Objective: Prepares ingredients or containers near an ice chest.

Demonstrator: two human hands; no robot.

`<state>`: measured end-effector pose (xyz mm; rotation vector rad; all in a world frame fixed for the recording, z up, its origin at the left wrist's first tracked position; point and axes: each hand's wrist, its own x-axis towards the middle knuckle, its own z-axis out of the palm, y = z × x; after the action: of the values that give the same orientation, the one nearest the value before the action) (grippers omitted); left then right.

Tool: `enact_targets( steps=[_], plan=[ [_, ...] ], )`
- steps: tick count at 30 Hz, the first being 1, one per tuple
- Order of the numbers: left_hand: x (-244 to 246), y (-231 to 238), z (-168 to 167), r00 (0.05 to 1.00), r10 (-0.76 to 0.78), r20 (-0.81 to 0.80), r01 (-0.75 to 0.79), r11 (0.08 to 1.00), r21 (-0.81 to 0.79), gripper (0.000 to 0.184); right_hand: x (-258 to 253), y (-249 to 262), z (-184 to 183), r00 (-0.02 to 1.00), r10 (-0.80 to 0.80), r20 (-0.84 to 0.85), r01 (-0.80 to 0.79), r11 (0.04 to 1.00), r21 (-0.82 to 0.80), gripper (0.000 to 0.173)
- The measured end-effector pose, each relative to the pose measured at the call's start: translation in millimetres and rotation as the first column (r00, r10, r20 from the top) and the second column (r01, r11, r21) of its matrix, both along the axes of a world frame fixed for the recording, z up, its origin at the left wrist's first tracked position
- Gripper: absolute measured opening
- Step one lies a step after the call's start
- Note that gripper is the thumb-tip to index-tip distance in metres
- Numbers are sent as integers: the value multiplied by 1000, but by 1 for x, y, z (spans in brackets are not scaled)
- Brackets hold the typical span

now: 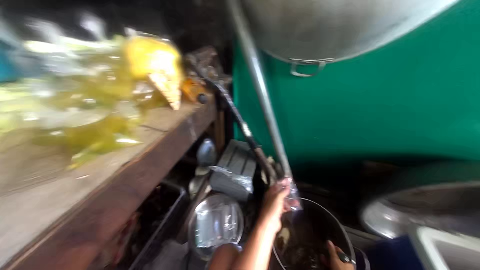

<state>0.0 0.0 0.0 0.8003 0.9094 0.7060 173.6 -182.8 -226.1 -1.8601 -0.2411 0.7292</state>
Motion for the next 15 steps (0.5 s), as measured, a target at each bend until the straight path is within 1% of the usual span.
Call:
enact_targets(
  steps=[3, 7, 9, 11, 12, 15],
  plan=[
    [5, 5, -17, 997, -40, -66, 39, 999, -7, 39, 2, -1, 18, 998, -45, 45, 47, 998, -30, 39],
    [14, 6, -36, 989, -92, -113, 86, 995, -56, 34, 13, -2, 59, 991, -131, 34, 133, 990, -50, 36],
    [19, 6, -39, 988, -105, -113, 96, 992, -81, 34, 22, 2, 80, 990, -138, 14, 138, 990, -35, 34],
    [23, 5, -39, 988, -109, -108, 99, 991, -91, 34, 28, 7, 89, 997, -70, 38, 72, 995, -62, 32],
    [24, 5, -39, 988, -110, -105, 101, 991, -92, 35, 28, 10, 89, 997, -16, 71, 23, 994, -104, 32],
    [22, 4, -38, 989, -116, -88, 108, 990, -91, 35, 23, 17, 69, 961, 191, 200, -134, 955, -265, 36]
  ],
)
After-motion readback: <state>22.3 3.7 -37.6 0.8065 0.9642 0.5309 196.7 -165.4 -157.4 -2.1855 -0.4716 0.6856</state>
